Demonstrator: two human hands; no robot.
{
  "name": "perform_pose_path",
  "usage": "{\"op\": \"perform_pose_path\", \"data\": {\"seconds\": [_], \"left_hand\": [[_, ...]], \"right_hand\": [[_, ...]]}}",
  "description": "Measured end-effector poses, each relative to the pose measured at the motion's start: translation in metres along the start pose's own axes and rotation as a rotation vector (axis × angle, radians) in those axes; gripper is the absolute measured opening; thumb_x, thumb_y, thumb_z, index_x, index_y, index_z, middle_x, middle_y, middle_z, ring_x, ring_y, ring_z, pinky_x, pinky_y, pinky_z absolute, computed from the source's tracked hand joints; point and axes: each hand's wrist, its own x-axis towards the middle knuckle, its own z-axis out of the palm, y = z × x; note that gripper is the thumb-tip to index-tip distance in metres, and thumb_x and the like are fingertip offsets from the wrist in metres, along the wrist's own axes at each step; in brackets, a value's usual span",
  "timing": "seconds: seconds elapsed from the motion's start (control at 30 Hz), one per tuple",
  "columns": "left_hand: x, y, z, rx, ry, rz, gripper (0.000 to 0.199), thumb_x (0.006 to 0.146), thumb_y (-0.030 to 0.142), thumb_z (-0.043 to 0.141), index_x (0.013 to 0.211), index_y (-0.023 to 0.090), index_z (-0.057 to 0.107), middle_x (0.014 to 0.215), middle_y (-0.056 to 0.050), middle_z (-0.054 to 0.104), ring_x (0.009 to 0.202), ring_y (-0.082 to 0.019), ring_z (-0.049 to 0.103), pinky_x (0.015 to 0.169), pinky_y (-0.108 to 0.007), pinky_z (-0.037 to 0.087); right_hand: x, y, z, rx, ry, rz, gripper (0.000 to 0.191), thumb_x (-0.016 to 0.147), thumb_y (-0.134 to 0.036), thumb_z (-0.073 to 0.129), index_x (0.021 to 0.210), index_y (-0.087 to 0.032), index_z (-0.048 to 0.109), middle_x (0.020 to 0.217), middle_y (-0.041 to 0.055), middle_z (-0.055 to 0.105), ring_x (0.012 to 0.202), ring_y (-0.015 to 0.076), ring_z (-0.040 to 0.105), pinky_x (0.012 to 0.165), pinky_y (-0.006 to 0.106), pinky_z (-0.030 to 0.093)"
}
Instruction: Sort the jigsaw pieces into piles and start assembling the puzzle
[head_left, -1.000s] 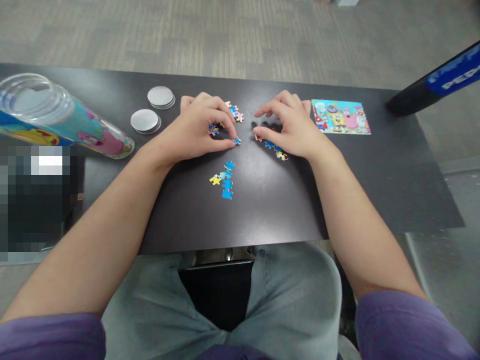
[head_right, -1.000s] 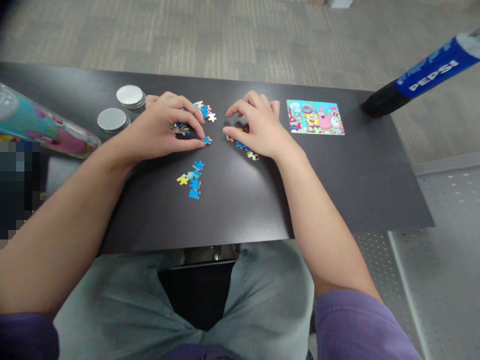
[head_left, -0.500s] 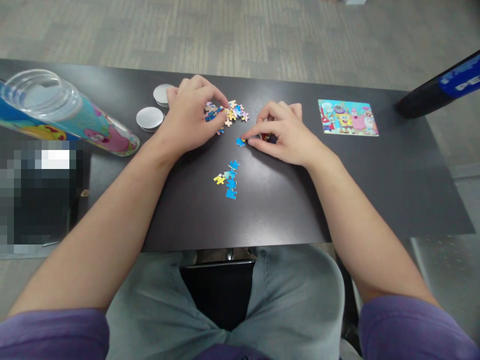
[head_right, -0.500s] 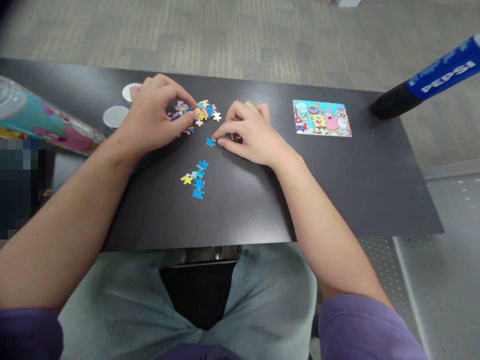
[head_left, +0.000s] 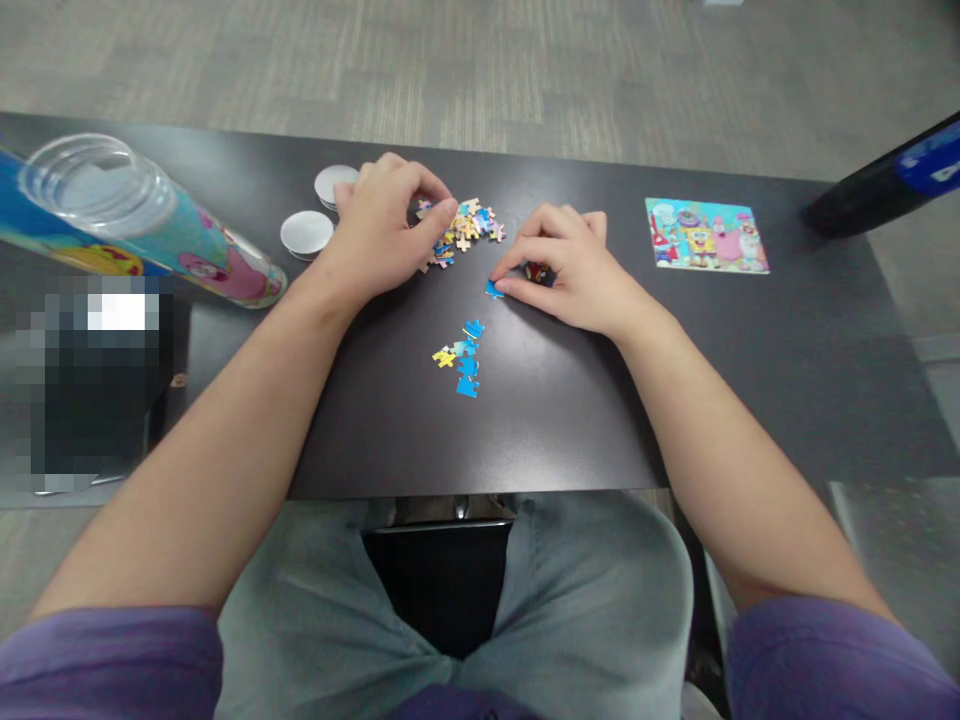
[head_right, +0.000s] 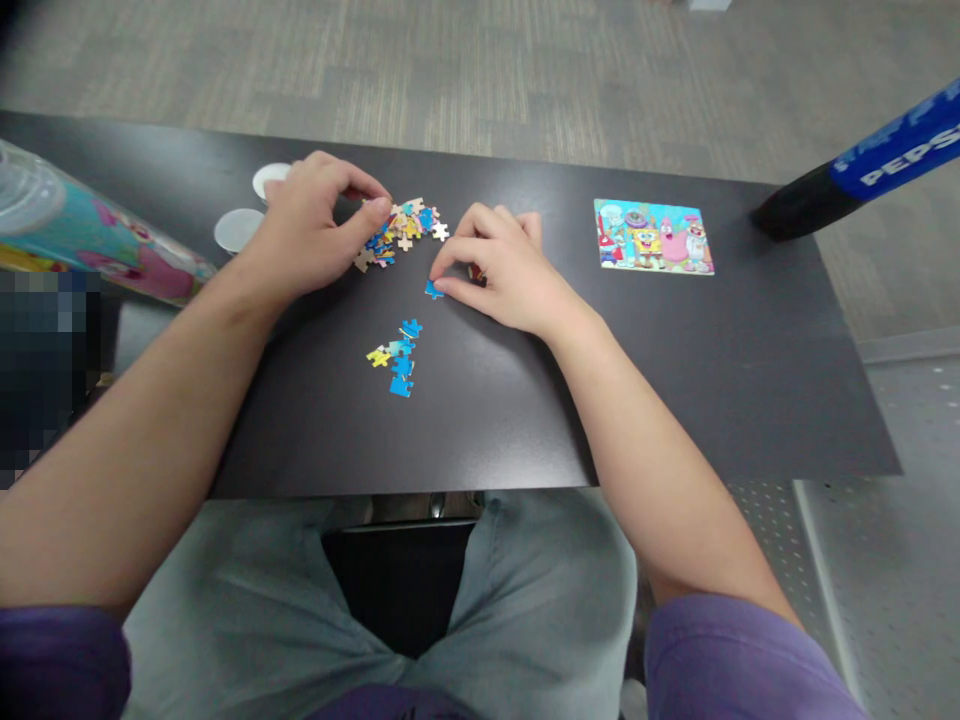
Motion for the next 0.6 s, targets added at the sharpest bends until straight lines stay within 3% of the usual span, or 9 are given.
{"op": "perform_pose_path", "data": {"seconds": [0.1, 0.27, 0.4, 0.6], "left_hand": [[0.0, -0.001, -0.001, 0.006, 0.012, -0.009, 0.066, 0.111, 0.091, 0.067, 0.132, 0.033, 0.088, 0.148, -0.01, 0.077, 0.144, -0.041, 0.055, 0.129, -0.069, 0.032], [-0.007, 0.003, -0.001, 0.036, -0.025, 0.046, 0.077, 0.101, 0.097, 0.076, 0.149, 0.037, 0.086, 0.158, -0.011, 0.077, 0.161, -0.05, 0.053, 0.131, -0.074, 0.038], [-0.016, 0.012, 0.006, 0.022, -0.001, 0.11, 0.081, 0.093, 0.094, 0.089, 0.158, 0.046, 0.085, 0.15, -0.013, 0.079, 0.168, -0.058, 0.051, 0.13, -0.079, 0.042], [-0.02, 0.016, 0.017, 0.012, -0.029, 0.165, 0.092, 0.084, 0.091, 0.1, 0.163, 0.046, 0.082, 0.165, -0.013, 0.075, 0.168, -0.059, 0.052, 0.135, -0.078, 0.04]], "right_hand": [[-0.001, 0.01, -0.007, -0.01, 0.079, 0.033, 0.027, 0.122, -0.065, 0.077, 0.13, -0.044, 0.093, 0.132, 0.0123, 0.087, 0.139, 0.0526, 0.073, 0.127, 0.08, 0.047], [-0.003, 0.036, -0.024, 0.0, 0.321, 0.098, 0.042, 0.121, -0.079, 0.07, 0.128, -0.043, 0.09, 0.129, 0.0121, 0.088, 0.12, 0.0487, 0.076, 0.123, 0.076, 0.051], [-0.006, 0.045, -0.029, -0.035, 0.282, 0.115, 0.032, 0.119, -0.071, 0.076, 0.123, -0.041, 0.087, 0.133, 0.0126, 0.088, 0.116, 0.0463, 0.074, 0.13, 0.079, 0.044], [-0.007, 0.05, -0.024, -0.032, 0.222, 0.075, 0.03, 0.114, -0.069, 0.083, 0.125, -0.042, 0.089, 0.131, 0.011, 0.087, 0.124, 0.0499, 0.074, 0.127, 0.079, 0.046]]}}
